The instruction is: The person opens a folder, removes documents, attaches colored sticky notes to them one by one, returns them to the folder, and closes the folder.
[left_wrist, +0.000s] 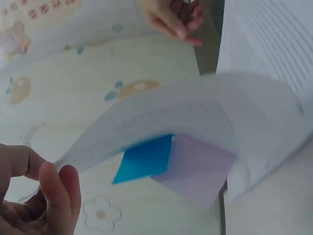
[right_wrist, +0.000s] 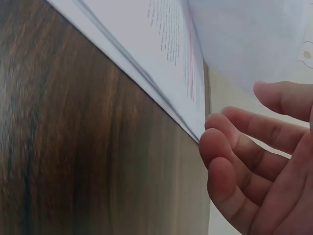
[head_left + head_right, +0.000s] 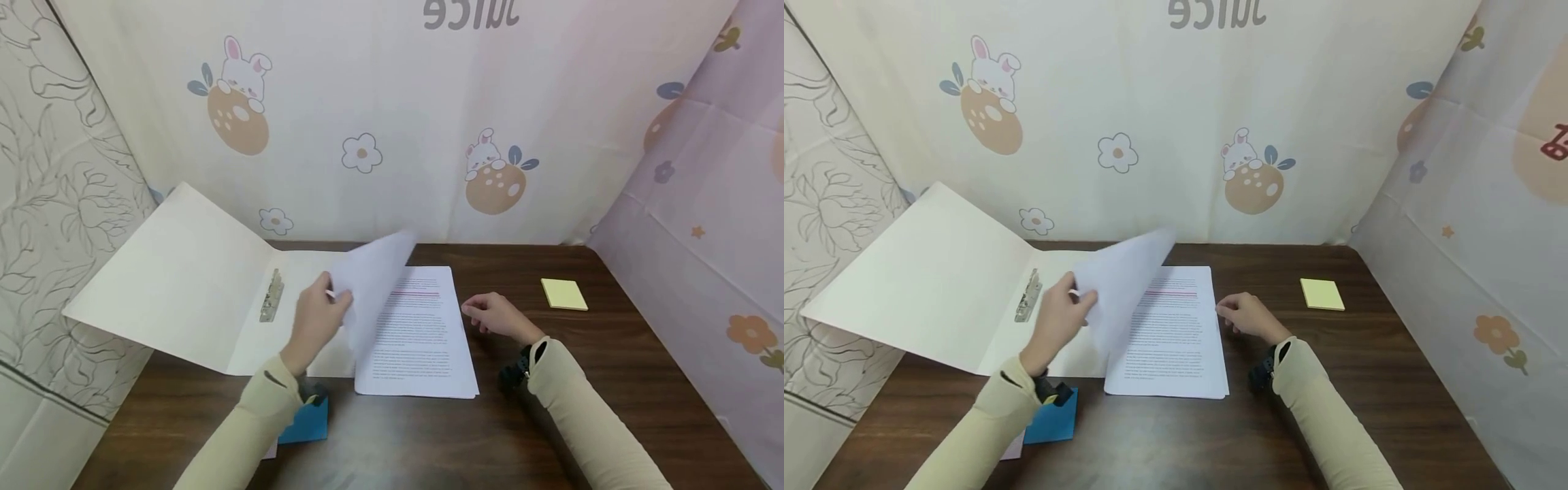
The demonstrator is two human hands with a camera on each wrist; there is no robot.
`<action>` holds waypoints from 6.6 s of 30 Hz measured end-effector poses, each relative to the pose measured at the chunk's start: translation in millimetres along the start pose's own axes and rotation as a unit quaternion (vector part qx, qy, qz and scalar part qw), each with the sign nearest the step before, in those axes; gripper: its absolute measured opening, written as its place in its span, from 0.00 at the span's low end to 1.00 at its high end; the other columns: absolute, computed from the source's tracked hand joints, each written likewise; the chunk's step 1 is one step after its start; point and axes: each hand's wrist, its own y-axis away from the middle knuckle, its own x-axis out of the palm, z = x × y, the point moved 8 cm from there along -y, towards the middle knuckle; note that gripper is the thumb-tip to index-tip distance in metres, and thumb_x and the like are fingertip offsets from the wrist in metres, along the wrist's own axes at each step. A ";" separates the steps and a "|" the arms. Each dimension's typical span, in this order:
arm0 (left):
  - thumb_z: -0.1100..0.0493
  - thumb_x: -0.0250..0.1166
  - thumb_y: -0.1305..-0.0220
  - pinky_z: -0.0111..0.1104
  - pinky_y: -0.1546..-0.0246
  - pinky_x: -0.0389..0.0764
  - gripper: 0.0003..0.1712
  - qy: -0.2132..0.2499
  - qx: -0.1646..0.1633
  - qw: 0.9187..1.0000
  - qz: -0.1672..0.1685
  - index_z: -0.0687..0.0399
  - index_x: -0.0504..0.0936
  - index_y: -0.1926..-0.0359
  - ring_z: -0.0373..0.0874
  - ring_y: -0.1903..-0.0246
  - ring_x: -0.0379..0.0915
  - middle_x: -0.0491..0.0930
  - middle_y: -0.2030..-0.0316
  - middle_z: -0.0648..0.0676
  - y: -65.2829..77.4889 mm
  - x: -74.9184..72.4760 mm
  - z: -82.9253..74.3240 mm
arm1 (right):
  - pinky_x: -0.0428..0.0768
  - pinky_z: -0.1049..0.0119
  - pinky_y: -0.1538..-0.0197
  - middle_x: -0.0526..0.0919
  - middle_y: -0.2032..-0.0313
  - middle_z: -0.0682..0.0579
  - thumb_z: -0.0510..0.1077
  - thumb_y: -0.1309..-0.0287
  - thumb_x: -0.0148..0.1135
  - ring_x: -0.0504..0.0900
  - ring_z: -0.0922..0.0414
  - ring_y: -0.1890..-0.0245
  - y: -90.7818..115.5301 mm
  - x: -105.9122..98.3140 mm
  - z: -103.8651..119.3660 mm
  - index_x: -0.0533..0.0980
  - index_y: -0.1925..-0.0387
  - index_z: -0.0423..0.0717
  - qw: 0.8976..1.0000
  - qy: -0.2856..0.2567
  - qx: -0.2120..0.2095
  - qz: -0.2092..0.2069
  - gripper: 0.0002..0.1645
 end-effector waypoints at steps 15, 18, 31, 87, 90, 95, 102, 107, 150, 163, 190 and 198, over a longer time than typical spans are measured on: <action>0.55 0.60 0.34 0.29 0.76 0.73 0.21 -0.103 -0.095 0.986 -0.093 0.69 0.76 0.50 0.58 0.67 0.84 0.83 0.60 0.69 8.3 -92.2 74.4 | 0.74 0.64 0.70 0.79 0.72 0.46 0.49 0.32 0.55 0.75 0.55 0.77 -4.2 8.4 5.7 0.78 0.47 0.41 1.000 0.021 -0.001 0.016 0.20; 0.55 0.59 0.34 0.29 0.75 0.73 0.25 -0.107 -0.102 0.983 -0.105 0.69 0.72 0.43 0.61 0.64 0.83 0.82 0.57 0.70 7.3 -101.1 79.8 | 0.74 0.65 0.70 0.79 0.72 0.46 0.49 0.32 0.55 0.75 0.55 0.77 -5.7 10.8 4.3 0.78 0.47 0.41 1.000 0.023 0.002 0.017 0.19; 0.53 0.60 0.36 0.50 0.65 0.76 0.39 -0.214 -0.168 0.962 -0.032 0.68 0.59 0.31 0.65 0.58 0.77 0.77 0.55 0.72 1.1 -94.1 114.5 | 0.74 0.64 0.71 0.79 0.74 0.48 0.48 0.32 0.56 0.76 0.54 0.77 -4.6 19.0 6.1 0.79 0.51 0.41 0.999 0.022 -0.015 0.027 0.17; 0.51 0.71 0.44 0.42 0.43 0.75 0.25 -0.291 0.103 0.901 0.304 0.59 0.83 0.48 0.54 0.47 0.76 0.81 0.47 0.60 7.5 146.8 33.9 | 0.74 0.64 0.62 0.80 0.60 0.45 0.47 0.35 0.59 0.74 0.53 0.63 -5.5 20.3 25.0 0.81 0.50 0.40 0.995 0.088 -0.023 -0.032 0.18; 0.51 0.72 0.46 0.39 0.51 0.77 0.19 -0.314 0.119 0.894 0.298 0.59 0.86 0.57 0.49 0.58 0.77 0.84 0.57 0.57 8.5 147.3 31.0 | 0.75 0.63 0.61 0.80 0.60 0.44 0.47 0.35 0.60 0.74 0.52 0.63 -6.3 15.2 22.5 0.81 0.51 0.40 0.994 0.097 -0.018 -0.042 0.17; 0.53 0.73 0.48 0.37 0.55 0.76 0.17 -0.324 0.127 0.891 0.292 0.59 0.87 0.59 0.46 0.63 0.72 0.82 0.60 0.56 9.2 146.3 29.8 | 0.76 0.59 0.59 0.81 0.59 0.43 0.46 0.35 0.59 0.75 0.51 0.62 -8.7 4.9 18.0 0.81 0.52 0.39 0.992 0.108 -0.012 -0.064 0.16; 0.55 0.74 0.49 0.37 0.46 0.74 0.26 -0.305 0.111 0.898 0.297 0.57 0.82 0.47 0.48 0.53 0.71 0.79 0.51 0.56 7.7 149.5 36.3 | 0.78 0.53 0.56 0.81 0.55 0.39 0.45 0.34 0.57 0.78 0.48 0.58 -11.4 -7.8 10.6 0.80 0.51 0.37 0.988 0.131 -0.011 -0.080 0.18; 0.56 0.74 0.49 0.38 0.44 0.74 0.28 -0.293 0.097 0.902 0.302 0.58 0.81 0.46 0.49 0.52 0.71 0.78 0.50 0.57 7.7 148.0 36.5 | 0.79 0.52 0.56 0.81 0.55 0.38 0.46 0.34 0.57 0.79 0.47 0.59 -13.8 -14.9 2.8 0.79 0.50 0.37 0.986 0.140 -0.002 -0.088 0.18; 0.52 0.76 0.51 0.37 0.45 0.76 0.27 -0.320 0.120 0.892 0.296 0.55 0.83 0.49 0.47 0.52 0.73 0.80 0.51 0.55 7.7 149.3 35.8 | 0.69 0.32 0.52 0.58 0.47 0.12 0.55 0.30 0.45 0.59 0.19 0.47 8.9 -100.2 -130.6 0.64 0.45 0.19 0.948 0.165 0.208 -0.173 0.37; 0.52 0.76 0.50 0.35 0.49 0.76 0.26 -0.327 0.131 0.887 0.298 0.55 0.83 0.50 0.46 0.56 0.71 0.79 0.54 0.54 7.5 147.5 34.5 | 0.69 0.36 0.52 0.57 0.46 0.10 0.58 0.29 0.40 0.60 0.22 0.47 18.6 -105.3 -153.4 0.59 0.42 0.16 0.937 0.146 0.274 -0.160 0.43; 0.52 0.76 0.50 0.35 0.49 0.76 0.26 -0.327 0.125 0.888 0.298 0.54 0.83 0.49 0.45 0.56 0.71 0.79 0.53 0.54 7.1 148.2 34.5 | 0.68 0.44 0.55 0.55 0.44 0.11 0.69 0.49 0.62 0.58 0.26 0.48 30.1 -121.5 -173.2 0.61 0.42 0.15 0.931 0.092 0.302 -0.186 0.61; 0.53 0.75 0.49 0.36 0.47 0.75 0.26 -0.319 0.117 0.891 0.301 0.55 0.82 0.48 0.46 0.54 0.71 0.79 0.51 0.54 7.0 146.6 34.4 | 0.63 0.38 0.40 0.53 0.38 0.13 0.66 0.46 0.62 0.57 0.24 0.40 36.4 -118.5 -174.7 0.48 0.36 0.13 0.926 0.045 0.313 -0.208 0.65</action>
